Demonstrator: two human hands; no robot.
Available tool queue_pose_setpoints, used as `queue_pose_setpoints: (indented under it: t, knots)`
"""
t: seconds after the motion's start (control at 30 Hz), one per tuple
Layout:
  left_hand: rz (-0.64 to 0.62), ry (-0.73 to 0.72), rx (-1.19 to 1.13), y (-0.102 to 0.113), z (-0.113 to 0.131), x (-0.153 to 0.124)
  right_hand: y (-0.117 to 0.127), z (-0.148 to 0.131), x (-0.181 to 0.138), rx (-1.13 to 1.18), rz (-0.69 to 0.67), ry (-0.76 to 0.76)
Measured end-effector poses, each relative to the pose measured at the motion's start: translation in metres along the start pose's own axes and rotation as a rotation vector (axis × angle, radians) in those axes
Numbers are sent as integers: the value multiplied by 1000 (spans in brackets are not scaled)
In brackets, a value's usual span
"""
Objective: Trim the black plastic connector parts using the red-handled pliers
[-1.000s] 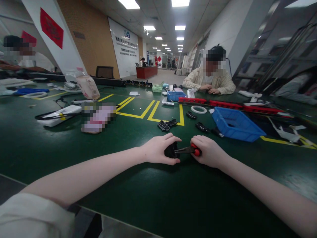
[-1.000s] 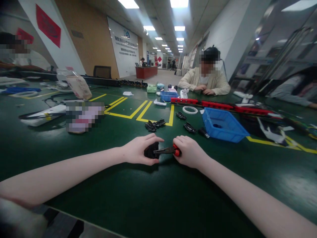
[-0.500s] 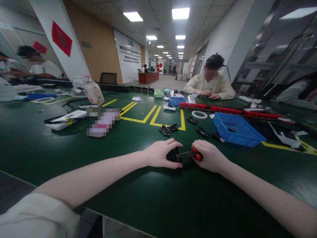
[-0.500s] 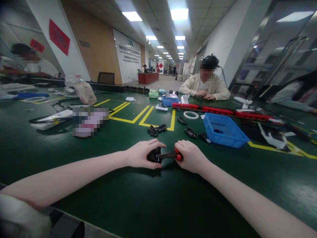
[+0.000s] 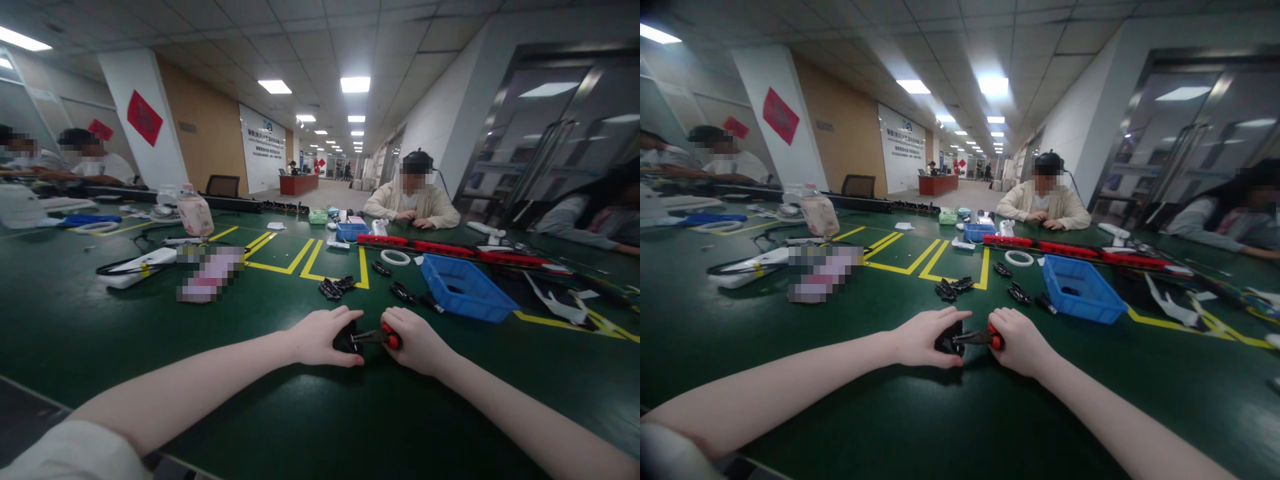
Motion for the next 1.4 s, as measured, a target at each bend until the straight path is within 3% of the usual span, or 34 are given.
queue_pose_setpoints:
  t: [0.83,1.4]
  knots:
    - [-22,-73,133,-5,2,0,6,-3,-5,-138,152,50]
    - [-18,-8,165,-4,-2,0,8,-1,-6,-208,152,7]
Point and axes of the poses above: each hand's wrist, its own x-axis towards the middle knuckle, its own y-axis out of the back of the hand, z = x × y, the point moved 9 cm from there along x, towards the middle knuckle, and after that the axes turned 5 degrees about -z, right-handed, at the moved point
